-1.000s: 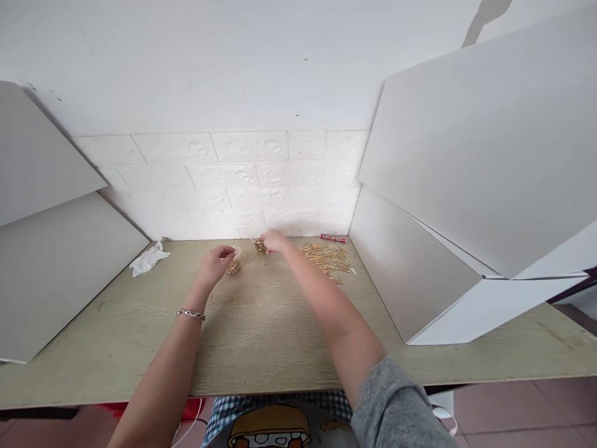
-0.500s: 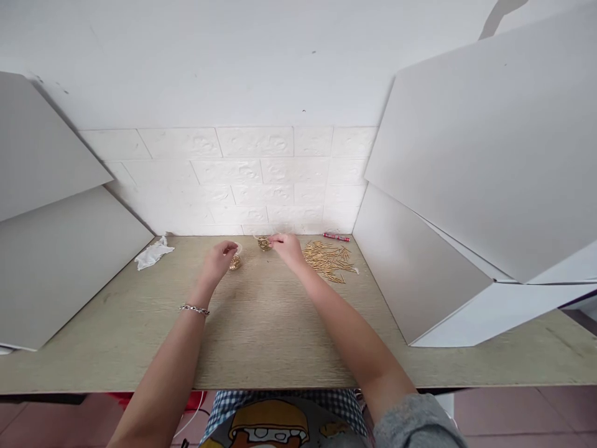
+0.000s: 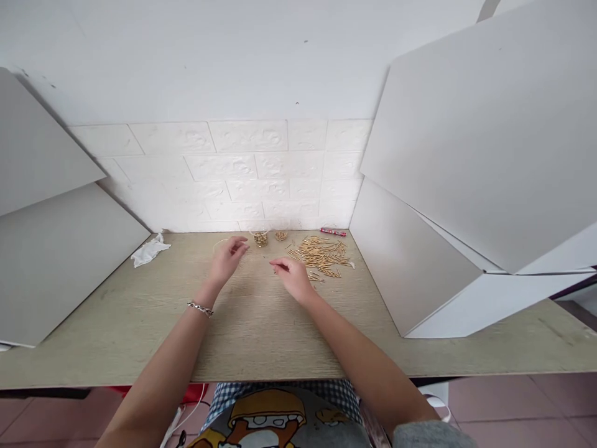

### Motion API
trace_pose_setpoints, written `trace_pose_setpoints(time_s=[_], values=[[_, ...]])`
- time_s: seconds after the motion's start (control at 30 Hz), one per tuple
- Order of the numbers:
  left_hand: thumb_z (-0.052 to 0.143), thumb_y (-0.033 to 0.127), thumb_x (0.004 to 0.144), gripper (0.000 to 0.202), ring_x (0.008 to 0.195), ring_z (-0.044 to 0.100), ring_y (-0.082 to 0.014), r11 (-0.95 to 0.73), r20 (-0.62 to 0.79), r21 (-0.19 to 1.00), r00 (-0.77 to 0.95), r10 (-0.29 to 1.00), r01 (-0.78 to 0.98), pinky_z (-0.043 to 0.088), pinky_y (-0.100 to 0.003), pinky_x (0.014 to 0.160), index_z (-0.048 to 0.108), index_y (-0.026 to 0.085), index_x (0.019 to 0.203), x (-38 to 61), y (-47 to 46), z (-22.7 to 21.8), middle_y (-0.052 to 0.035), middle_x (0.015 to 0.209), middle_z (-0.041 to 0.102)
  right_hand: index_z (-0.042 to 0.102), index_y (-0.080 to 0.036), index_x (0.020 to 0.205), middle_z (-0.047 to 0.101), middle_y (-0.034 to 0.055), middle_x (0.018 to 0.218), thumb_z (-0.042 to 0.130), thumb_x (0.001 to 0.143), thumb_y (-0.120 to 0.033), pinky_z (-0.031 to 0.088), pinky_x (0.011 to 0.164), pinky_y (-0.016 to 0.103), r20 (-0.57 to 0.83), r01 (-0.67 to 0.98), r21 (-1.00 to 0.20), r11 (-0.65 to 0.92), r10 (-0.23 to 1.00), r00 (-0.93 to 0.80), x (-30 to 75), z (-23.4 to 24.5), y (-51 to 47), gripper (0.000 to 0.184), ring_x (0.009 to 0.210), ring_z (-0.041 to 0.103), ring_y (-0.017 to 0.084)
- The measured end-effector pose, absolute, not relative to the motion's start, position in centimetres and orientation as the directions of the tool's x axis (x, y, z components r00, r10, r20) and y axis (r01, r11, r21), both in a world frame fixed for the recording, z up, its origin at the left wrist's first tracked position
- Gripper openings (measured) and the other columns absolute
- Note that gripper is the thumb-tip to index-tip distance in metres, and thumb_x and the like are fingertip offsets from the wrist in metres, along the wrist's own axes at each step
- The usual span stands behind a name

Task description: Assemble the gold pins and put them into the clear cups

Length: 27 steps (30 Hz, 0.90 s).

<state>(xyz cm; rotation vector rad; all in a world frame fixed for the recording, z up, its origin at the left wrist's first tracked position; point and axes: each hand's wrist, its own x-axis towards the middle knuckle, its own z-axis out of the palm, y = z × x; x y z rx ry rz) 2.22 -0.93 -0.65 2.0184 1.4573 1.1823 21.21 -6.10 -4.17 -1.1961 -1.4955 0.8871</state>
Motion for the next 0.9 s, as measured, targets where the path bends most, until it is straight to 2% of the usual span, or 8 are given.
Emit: trace_pose_setpoints(time_s=[0.07, 0.17, 0.3, 0.53, 0.73, 0.8, 0.9], values=[[0.047, 0.038, 0.081, 0.030, 0.060, 0.052, -0.0129, -0.382, 0.339, 0.784, 0.178, 0.924, 0.489, 0.042, -0.024, 0.060, 0.058, 0.017, 0.099, 3.3, -1.2, -1.3, 0.0010, 0.062, 0.054, 0.067, -0.019, 0.093, 0.062, 0.0020, 0.074, 0.047, 0.079, -0.028, 0.045, 0.063, 0.025, 0.298, 0.249, -0.922, 0.296, 0.954, -0.030, 21.2, -4.1, -6.3, 0.026, 0.064, 0.056, 0.012], [0.045, 0.036, 0.082, 0.030, 0.053, 0.045, -0.0105, -0.333, 0.264, 0.873, 0.228, 0.937, 0.358, 0.038, -0.022, 0.053, 0.056, 0.015, 0.100, 4.8, -1.7, -2.1, 0.0041, 0.055, 0.045, 0.065, -0.018, 0.100, 0.056, 0.0007, 0.067, 0.040, 0.083, -0.030, 0.041, 0.057, 0.024, 0.318, 0.280, -0.908, 0.313, 0.948, -0.028, 21.2, -4.0, -6.5, 0.033, 0.057, 0.050, 0.011], [0.044, 0.035, 0.082, 0.029, 0.052, 0.043, -0.0090, -0.258, 0.196, 0.937, 0.258, 0.946, 0.237, 0.037, -0.022, 0.052, 0.056, 0.015, 0.098, 6.0, -2.5, -2.4, 0.0041, 0.058, 0.043, 0.062, -0.018, 0.105, 0.053, -0.0004, 0.064, 0.037, 0.084, -0.032, 0.038, 0.055, 0.024, 0.286, 0.325, -0.903, 0.282, 0.958, -0.036, 21.2, -4.1, -6.6, 0.035, 0.055, 0.047, 0.012], [0.044, 0.034, 0.082, 0.024, 0.052, 0.043, -0.0092, -0.265, 0.203, 0.943, 0.281, 0.938, 0.202, 0.036, -0.021, 0.051, 0.057, 0.016, 0.093, 7.3, -2.8, -3.2, 0.0041, 0.057, 0.044, 0.057, -0.020, 0.107, 0.054, -0.0023, 0.062, 0.044, 0.082, -0.027, 0.037, 0.061, 0.025, 0.333, 0.479, -0.813, 0.332, 0.939, -0.085, 21.1, -4.8, -6.4, 0.030, 0.057, 0.049, 0.014], [0.045, 0.033, 0.081, 0.020, 0.055, 0.045, -0.0098, -0.260, 0.210, 0.951, 0.271, 0.939, 0.166, 0.038, -0.022, 0.053, 0.055, 0.017, 0.089, 8.3, -3.2, -3.7, 0.0031, 0.062, 0.048, 0.058, -0.020, 0.089, 0.060, 0.0006, 0.073, 0.042, 0.083, -0.026, 0.036, 0.062, 0.024, 0.379, 0.505, -0.776, 0.378, 0.919, -0.106, 21.2, -4.9, -6.4, 0.018, 0.063, 0.052, 0.014], [0.044, 0.035, 0.083, 0.020, 0.054, 0.044, -0.0099, -0.269, 0.217, 0.950, 0.281, 0.935, 0.161, 0.038, -0.022, 0.053, 0.053, 0.017, 0.083, 8.4, -3.5, -3.6, 0.0034, 0.060, 0.046, 0.057, -0.020, 0.085, 0.060, 0.0008, 0.074, 0.041, 0.083, -0.026, 0.036, 0.063, 0.024, 0.374, 0.516, -0.776, 0.364, 0.923, -0.090, 21.3, -4.8, -6.4, 0.017, 0.064, 0.052, 0.014], [0.038, 0.043, 0.085, 0.031, 0.053, 0.041, -0.0103, -0.265, 0.203, 0.943, 0.284, 0.937, 0.199, 0.037, -0.024, 0.054, 0.045, 0.018, 0.067, 8.1, -3.7, -3.2, 0.0036, 0.055, 0.042, 0.057, -0.020, 0.086, 0.058, 0.0000, 0.069, 0.040, 0.084, -0.029, 0.036, 0.062, 0.024, 0.353, 0.529, -0.783, 0.327, 0.934, -0.055, 21.4, -4.6, -6.3, 0.018, 0.062, 0.050, 0.014]])
